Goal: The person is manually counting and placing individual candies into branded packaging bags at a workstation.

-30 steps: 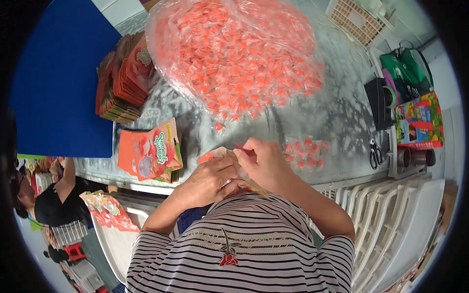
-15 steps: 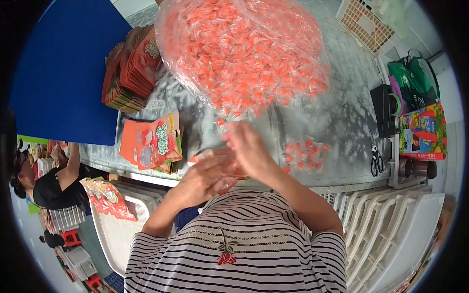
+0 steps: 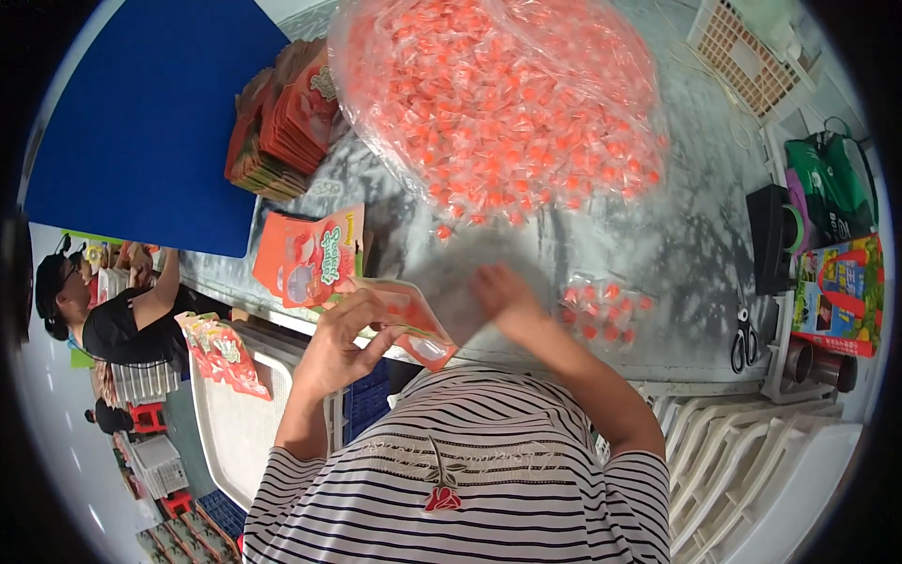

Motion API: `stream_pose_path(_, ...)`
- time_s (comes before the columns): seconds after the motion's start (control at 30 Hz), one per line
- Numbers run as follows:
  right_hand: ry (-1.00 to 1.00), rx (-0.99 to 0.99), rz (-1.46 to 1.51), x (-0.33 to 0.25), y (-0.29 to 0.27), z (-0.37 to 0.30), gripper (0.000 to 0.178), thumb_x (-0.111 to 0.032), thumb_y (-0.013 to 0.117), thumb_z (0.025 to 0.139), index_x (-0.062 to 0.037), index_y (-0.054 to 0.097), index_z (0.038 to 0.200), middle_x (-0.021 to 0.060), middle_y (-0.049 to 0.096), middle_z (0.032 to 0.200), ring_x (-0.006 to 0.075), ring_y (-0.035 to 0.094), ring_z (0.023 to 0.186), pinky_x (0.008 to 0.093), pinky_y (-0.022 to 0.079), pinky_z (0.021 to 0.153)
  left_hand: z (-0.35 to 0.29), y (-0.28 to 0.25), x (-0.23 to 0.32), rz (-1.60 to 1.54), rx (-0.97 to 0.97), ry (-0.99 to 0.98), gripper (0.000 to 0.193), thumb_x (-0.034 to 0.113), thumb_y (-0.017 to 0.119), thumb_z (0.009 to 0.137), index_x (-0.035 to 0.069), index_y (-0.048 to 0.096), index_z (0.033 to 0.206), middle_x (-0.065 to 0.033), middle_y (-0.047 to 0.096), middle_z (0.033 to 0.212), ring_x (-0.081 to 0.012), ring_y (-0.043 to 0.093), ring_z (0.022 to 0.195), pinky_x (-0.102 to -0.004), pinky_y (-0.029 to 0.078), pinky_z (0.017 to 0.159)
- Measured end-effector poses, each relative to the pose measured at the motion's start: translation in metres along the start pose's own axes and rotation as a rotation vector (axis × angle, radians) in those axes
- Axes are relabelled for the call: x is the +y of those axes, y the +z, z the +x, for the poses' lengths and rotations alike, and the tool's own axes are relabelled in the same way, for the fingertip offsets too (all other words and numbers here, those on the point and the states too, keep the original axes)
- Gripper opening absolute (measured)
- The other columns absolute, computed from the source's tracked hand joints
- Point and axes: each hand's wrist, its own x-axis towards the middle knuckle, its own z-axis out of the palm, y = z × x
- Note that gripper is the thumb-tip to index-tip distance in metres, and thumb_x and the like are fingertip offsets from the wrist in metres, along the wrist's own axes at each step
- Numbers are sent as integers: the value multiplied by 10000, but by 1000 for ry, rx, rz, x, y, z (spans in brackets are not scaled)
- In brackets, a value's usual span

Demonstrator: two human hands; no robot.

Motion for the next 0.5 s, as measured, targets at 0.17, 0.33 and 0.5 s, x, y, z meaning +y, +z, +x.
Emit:
stream_pose_path(0.17,579,315,898,-14,-90,15,169,-1,631,847,-13,595,1012,87,613,915,156,623,792,285,515,680,9,10,-2,15,-51,7,130,58,722,786,6,636,869,-84,612,827,-255,601,730,-336,484,623)
stream_pose_path(0.33,341,157,771,-53,-120,35,152,-52,655,836,-13,602,973,130,615,865,261,642,765,340,523,667,19,19,11,50,-166,101,174,47,682,789,-10,623,943,-150,621,960,-341,618,829,-398,512,740)
stream_pose_path(0.5,234,148,710,-51,-111,20,146,-71,652,838,-11,621,967,155,633,933,319,634,827,360,522,712,18,28,24,-23,-263,308,124,33,707,738,10,642,841,-120,617,837,-298,614,783,-366,502,715)
